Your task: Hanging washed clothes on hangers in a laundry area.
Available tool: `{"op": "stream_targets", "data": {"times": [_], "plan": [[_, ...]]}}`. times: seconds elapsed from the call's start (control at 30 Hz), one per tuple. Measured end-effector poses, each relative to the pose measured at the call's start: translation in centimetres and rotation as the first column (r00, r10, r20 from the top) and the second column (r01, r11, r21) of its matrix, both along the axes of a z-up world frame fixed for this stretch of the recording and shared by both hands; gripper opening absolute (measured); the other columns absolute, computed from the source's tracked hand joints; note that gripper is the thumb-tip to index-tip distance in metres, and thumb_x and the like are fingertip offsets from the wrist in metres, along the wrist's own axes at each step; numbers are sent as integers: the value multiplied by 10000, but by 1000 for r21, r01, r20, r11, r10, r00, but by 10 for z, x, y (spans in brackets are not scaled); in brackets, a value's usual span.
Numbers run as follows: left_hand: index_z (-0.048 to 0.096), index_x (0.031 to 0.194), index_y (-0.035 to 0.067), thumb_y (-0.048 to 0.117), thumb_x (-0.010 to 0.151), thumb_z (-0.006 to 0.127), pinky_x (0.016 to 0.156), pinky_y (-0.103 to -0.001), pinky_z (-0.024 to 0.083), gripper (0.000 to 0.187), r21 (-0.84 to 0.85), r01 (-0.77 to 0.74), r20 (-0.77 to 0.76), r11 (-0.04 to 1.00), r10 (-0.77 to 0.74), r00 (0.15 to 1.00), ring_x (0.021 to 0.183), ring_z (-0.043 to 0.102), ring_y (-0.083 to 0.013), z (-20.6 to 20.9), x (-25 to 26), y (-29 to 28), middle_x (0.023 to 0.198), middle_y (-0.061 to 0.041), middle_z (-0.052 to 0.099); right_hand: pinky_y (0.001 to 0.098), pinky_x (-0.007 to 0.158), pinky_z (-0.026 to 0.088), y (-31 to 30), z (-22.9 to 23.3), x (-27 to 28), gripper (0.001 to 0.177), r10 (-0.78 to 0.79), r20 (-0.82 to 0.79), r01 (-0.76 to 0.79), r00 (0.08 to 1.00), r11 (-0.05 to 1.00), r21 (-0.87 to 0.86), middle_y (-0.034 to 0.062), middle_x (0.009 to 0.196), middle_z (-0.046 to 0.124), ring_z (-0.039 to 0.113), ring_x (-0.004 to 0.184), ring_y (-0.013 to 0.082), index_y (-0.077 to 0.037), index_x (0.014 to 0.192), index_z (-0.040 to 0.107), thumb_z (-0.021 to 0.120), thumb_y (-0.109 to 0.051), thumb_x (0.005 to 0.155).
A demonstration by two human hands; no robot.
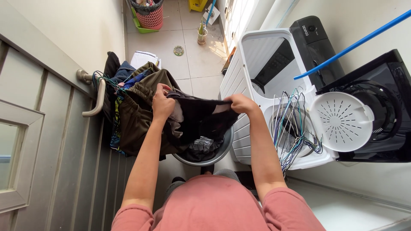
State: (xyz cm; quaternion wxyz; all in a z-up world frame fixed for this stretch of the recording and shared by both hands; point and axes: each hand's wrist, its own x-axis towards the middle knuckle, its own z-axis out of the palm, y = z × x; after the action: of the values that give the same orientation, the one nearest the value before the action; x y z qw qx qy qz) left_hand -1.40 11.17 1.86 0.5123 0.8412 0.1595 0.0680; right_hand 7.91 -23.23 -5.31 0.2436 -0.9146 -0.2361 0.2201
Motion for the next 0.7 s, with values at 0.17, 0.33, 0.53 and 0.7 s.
{"op": "stream_targets", "data": {"times": [0.17,0.33,0.53,0.7], "plan": [[597,1046,81,15,711,603,691,-392,475,342,61,92,-21,994,-91,996,730,626,-282,2,-1,5,769,-85,631,405,865,540,23,83,-35,469,-365,174,303,914,904,303,211,1007,736,702,942,383,-97,1168,715,479,14,778],[661,1041,106,107,738,691,688,-397,495,305,32,186,-87,982,-183,979,739,641,-275,13,-5,6,786,-87,644,402,812,553,27,120,-42,367,-170,23,169,985,985,47,170,947,735,714,887,334,-108,1056,758,830,-369,809],[763,1037,170,455,855,745,774,-375,518,339,148,307,-152,940,-285,946,843,711,-222,13,-2,-10,874,-26,755,415,801,523,33,98,-56,260,-459,373,355,806,880,316,130,976,691,671,911,332,-139,1077,798,715,-348,947],[784,1065,154,477,918,715,912,-447,424,363,429,184,82,884,-241,967,1079,581,-304,-9,12,-28,1039,-77,665,406,813,528,19,93,-60,200,-490,334,380,805,858,344,58,1077,673,666,987,292,-166,1094,784,690,-252,939]]}}
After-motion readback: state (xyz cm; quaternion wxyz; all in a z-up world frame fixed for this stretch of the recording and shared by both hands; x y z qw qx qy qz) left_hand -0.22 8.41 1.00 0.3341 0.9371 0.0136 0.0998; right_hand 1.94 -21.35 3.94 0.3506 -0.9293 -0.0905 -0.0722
